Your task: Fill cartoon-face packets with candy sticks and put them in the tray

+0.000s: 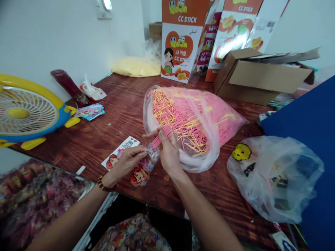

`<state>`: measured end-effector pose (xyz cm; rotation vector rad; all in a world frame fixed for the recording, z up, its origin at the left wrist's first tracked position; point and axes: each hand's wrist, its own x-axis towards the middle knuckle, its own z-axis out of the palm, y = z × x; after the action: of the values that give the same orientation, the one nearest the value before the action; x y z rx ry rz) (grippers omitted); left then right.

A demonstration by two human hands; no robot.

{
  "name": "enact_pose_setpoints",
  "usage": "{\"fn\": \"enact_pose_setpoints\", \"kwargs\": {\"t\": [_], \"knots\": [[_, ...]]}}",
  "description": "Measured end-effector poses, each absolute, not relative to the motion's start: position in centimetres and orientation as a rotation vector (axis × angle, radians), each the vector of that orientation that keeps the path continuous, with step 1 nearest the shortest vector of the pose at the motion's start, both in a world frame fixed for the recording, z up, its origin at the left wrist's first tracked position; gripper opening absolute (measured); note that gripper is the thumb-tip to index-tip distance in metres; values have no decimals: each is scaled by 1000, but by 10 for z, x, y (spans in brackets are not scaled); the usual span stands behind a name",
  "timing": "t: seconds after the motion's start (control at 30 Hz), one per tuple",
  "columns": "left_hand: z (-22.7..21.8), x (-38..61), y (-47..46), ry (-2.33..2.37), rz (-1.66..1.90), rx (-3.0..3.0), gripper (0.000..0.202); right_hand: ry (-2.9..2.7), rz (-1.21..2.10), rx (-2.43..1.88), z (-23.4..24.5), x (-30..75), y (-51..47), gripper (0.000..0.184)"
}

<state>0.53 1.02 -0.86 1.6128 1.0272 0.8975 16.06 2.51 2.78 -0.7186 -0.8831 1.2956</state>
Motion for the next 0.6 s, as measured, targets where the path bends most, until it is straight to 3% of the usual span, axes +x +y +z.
{"fn": "enact_pose_setpoints", "kwargs": {"t": [0.23, 0.6], "knots": [[-9, 8, 14, 1028, 973, 1575, 29, -1051, 1264, -849, 6, 166, 15, 14], [-6, 19, 17, 906, 1033, 1201, 22, -1322, 1216, -1009, 22, 186, 17, 34]]}}
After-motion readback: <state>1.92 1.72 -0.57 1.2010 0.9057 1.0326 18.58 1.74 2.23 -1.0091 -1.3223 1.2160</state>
